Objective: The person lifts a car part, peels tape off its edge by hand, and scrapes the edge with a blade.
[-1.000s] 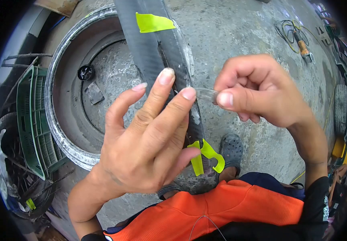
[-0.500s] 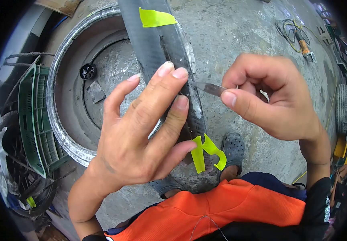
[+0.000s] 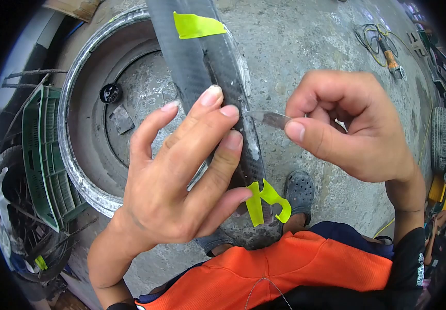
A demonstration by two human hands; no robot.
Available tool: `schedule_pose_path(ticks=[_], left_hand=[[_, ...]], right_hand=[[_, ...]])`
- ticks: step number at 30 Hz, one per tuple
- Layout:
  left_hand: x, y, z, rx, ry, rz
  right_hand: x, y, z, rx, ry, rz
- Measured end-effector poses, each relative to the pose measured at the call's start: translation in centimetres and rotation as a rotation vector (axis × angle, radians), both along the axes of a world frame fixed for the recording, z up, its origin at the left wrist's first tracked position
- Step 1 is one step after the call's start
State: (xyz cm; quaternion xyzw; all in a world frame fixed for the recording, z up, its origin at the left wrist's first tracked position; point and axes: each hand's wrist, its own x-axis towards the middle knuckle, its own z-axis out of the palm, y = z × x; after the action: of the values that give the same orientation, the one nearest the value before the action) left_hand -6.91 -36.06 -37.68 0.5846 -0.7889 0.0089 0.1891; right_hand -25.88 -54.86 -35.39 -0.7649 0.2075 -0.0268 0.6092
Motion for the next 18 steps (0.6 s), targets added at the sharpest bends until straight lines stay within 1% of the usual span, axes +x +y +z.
schedule_pose_path(ticks=[5,8,11,18], left_hand=[[0.00,0.01,-0.15,-0.011,0.011,-0.005],[-0.08,0.00,-0.02,-0.005,0.003,-0.001],[-0.12,-0.05,0.08,0.003,-0.005,0.006],[-0.20,-0.13,-0.01,-0.010,-0.005,0.009]], right_hand=[[-0.01,0.24,-0.25,-0.091,-0.038,0.015],[0.14,0.31,0.19,-0.023,0.018,0.011],[0.07,0.41,0.30,-0.083,0.024,0.006],[0.17,0.45,0.26,-0.035,0.017,-0.001]])
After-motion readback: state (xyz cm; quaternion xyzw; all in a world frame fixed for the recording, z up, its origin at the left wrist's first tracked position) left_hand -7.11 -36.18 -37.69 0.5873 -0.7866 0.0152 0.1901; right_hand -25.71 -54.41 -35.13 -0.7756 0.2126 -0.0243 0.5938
